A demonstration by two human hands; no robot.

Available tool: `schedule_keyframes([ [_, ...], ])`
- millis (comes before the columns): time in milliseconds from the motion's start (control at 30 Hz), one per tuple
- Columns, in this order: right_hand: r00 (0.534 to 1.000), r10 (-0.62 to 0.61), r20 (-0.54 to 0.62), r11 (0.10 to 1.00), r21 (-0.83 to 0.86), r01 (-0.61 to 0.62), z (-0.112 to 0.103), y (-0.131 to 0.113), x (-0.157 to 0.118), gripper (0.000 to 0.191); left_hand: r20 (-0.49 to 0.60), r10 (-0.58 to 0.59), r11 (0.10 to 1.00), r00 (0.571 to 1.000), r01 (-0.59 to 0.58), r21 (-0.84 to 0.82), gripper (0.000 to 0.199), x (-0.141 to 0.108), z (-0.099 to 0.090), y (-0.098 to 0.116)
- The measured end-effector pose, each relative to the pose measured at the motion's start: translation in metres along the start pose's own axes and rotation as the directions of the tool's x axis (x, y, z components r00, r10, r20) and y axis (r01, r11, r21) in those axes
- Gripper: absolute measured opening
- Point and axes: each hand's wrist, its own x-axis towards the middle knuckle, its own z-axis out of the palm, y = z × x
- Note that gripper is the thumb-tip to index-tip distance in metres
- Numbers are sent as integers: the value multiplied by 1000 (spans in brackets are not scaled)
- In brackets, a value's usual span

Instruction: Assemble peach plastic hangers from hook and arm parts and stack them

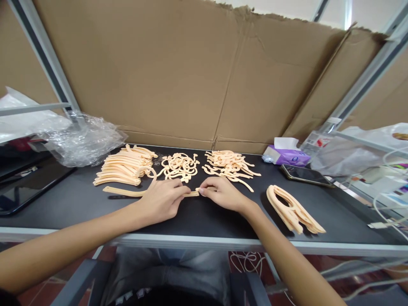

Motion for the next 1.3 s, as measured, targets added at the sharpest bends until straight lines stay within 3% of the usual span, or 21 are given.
schedule_keyframes([
  [200, 1000, -8, -17, 999, -41, 7, -4, 2, -18, 28, 4, 33, 999, 999, -33, 0, 23, 0, 1, -1],
  [567, 991, -131, -19, 986, -107, 128, 8, -9, -14, 24, 7, 42, 992, 999, -40, -121, 22, 0, 5, -4],
  [1300, 999, -35, 29, 999, 42, 34, 7, -8, -12, 24, -88, 81, 954, 993, -103, -283, 14, 4, 29, -8],
])
